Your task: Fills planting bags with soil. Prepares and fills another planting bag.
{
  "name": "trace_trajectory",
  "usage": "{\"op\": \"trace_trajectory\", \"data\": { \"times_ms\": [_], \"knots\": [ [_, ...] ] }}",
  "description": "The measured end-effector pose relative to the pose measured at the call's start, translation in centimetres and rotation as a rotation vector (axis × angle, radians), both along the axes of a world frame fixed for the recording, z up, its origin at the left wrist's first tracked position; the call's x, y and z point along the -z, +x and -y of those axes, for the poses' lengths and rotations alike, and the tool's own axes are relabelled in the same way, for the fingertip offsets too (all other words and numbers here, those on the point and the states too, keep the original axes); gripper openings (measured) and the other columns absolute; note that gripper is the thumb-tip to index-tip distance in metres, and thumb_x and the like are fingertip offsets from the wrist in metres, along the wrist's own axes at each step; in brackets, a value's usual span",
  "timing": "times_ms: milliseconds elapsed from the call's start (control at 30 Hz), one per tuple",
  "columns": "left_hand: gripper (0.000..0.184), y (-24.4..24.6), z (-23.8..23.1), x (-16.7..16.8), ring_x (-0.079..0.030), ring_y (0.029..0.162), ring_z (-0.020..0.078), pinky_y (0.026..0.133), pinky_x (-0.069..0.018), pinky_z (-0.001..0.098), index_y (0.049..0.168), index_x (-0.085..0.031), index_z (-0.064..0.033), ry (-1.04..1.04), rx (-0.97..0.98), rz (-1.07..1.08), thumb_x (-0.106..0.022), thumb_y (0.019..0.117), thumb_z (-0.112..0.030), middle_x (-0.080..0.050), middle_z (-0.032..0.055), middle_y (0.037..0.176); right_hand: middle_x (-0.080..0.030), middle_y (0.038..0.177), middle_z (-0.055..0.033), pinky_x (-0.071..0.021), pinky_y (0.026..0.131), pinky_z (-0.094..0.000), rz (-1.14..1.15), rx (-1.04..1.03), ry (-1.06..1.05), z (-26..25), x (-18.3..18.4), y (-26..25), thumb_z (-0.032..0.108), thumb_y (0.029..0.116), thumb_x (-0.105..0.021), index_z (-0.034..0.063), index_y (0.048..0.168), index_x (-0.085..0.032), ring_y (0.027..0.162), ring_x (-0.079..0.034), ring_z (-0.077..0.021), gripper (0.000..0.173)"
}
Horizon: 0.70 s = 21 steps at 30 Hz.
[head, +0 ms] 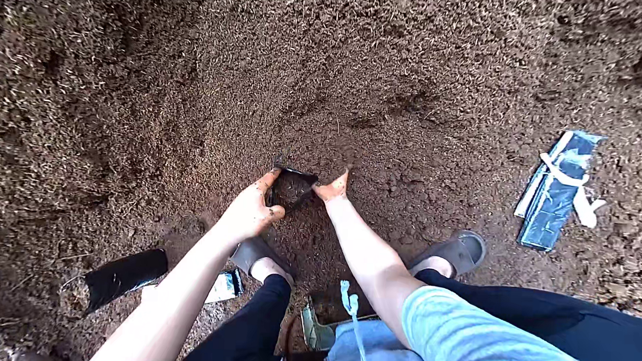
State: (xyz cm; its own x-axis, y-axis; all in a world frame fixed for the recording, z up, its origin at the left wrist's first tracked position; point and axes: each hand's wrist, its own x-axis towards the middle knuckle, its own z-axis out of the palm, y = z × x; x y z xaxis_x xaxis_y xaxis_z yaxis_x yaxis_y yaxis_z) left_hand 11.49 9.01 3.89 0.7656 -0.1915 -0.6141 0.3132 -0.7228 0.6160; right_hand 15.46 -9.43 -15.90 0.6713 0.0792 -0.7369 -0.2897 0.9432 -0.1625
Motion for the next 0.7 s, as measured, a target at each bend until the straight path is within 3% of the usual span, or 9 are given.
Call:
{"op": "trace_trajectory", "data": {
  "times_ms": [67, 167, 267, 367, 467, 533, 600, 667, 700],
  "knots": [
    [0.082, 0.2, -0.3, 3.4, -0.047, 0.144, 0.0363, 0.115, -0.0376, 0.061, 0.163, -0.03, -0.0108, 0.058, 0.027, -0.03, -0.072, 0.0926, -0.011, -0.042, 0.0197, 0.16, -0.055, 0.144, -0.0098, -0.0454, 0.1, -0.0673, 0.043, 0.01, 0.041, 0.5, 1.0, 0.7, 0.09, 0.0864, -0.018, 0.0268, 0.148, -0.042, 0.133, -0.052, -0.0328, 0.092],
    [0.08, 0.8, -0.4, 5.0, -0.05, 0.14, 0.0378, 0.113, -0.0393, 0.0619, 0.163, -0.031, -0.0105, 0.061, 0.015, -0.031, -0.071, 0.0938, -0.011, -0.044, 0.0196, 0.159, -0.062, 0.13, -0.0088, -0.0523, 0.094, -0.0564, 0.051, -0.003, 0.043, 1.2, 0.4, 0.1, 0.08, 0.095, -0.018, 0.0226, 0.14, -0.048, 0.12, -0.06, -0.0276, 0.079],
    [0.078, 1.5, 0.2, 4.2, -0.048, 0.142, 0.0394, 0.115, -0.0366, 0.0622, 0.162, -0.031, -0.0072, 0.053, 0.03, -0.011, -0.07, 0.0951, -0.012, -0.045, 0.0223, 0.157, -0.06, 0.127, -0.0099, -0.0516, 0.093, -0.052, 0.021, -0.067, -0.024, 2.1, -4.4, -0.2, 0.074, 0.0994, -0.011, 0.0194, 0.14, -0.045, 0.117, -0.059, -0.026, 0.076],
    [0.078, 2.1, 1.1, 4.0, -0.047, 0.143, 0.0399, 0.116, -0.0361, 0.0628, 0.162, -0.031, -0.0059, 0.078, 0.031, -0.004, -0.071, 0.0955, -0.015, -0.046, 0.023, 0.156, -0.067, 0.12, -0.0102, -0.0557, 0.09, -0.0519, 0.202, -0.2, 0.084, 3.1, -8.6, 0.9, 0.076, 0.0979, -0.018, 0.0195, 0.132, -0.054, 0.112, -0.065, -0.0272, 0.075],
    [0.065, 2.3, 2.0, 3.8, -0.055, 0.132, 0.0443, 0.108, -0.0412, 0.0661, 0.151, -0.045, -0.0008, 0.094, 0.001, 0.016, -0.072, 0.0945, -0.017, -0.057, 0.0288, 0.14, -0.068, 0.116, -0.0093, -0.0565, 0.088, -0.0506, 0.316, -0.321, 0.095, 2.8, -12.0, 0.9, 0.076, 0.0978, -0.021, 0.0194, 0.128, -0.056, 0.108, -0.066, -0.0263, 0.073],
    [0.055, 2.0, 2.4, 3.8, -0.06, 0.123, 0.0451, 0.102, -0.0448, 0.0669, 0.139, -0.053, 0.0032, 0.116, -0.044, 0.019, -0.074, 0.0927, -0.018, -0.062, 0.0301, 0.128, -0.069, 0.113, -0.008, -0.0574, 0.087, -0.0469, 0.326, -0.431, -0.015, 2.0, -13.4, 0.4, 0.071, 0.1008, -0.024, 0.0186, 0.127, -0.057, 0.105, -0.067, -0.0233, 0.068],
    [0.051, 1.5, 2.7, 3.5, -0.062, 0.12, 0.0443, 0.101, -0.0467, 0.0654, 0.131, -0.057, 0.0065, 0.139, -0.075, 0.038, -0.077, 0.0899, -0.017, -0.064, 0.0299, 0.124, -0.067, 0.119, -0.0075, -0.0565, 0.091, -0.0448, 0.31, -0.563, -0.26, 1.2, -14.3, -0.2, 0.062, 0.1054, -0.03, 0.0167, 0.136, -0.054, 0.109, -0.065, -0.0207, 0.06],
    [0.05, 0.8, 3.0, 3.1, -0.063, 0.117, 0.045, 0.099, -0.0479, 0.0636, 0.125, -0.057, 0.0116, 0.203, -0.063, 0.041, -0.078, 0.0901, -0.018, -0.064, 0.0316, 0.12, -0.061, 0.135, -0.0077, -0.0521, 0.1, -0.0435, 0.329, -0.681, -0.549, 0.5, -14.9, -1.0, 0.052, 0.108, -0.037, 0.0147, 0.148, -0.047, 0.122, -0.06, -0.0186, 0.055],
    [0.052, 0.4, 3.1, 2.8, -0.062, 0.117, 0.0459, 0.099, -0.0477, 0.0633, 0.125, -0.055, 0.0143, 0.228, -0.066, 0.025, -0.077, 0.0911, -0.018, -0.063, 0.0334, 0.121, -0.052, 0.15, -0.0084, -0.045, 0.111, -0.0452, 0.366, -0.739, -0.653, 0.4, -15.3, -1.4, 0.048, 0.1086, -0.04, 0.0138, 0.154, -0.042, 0.135, -0.051, -0.019, 0.057]
  ]
}}
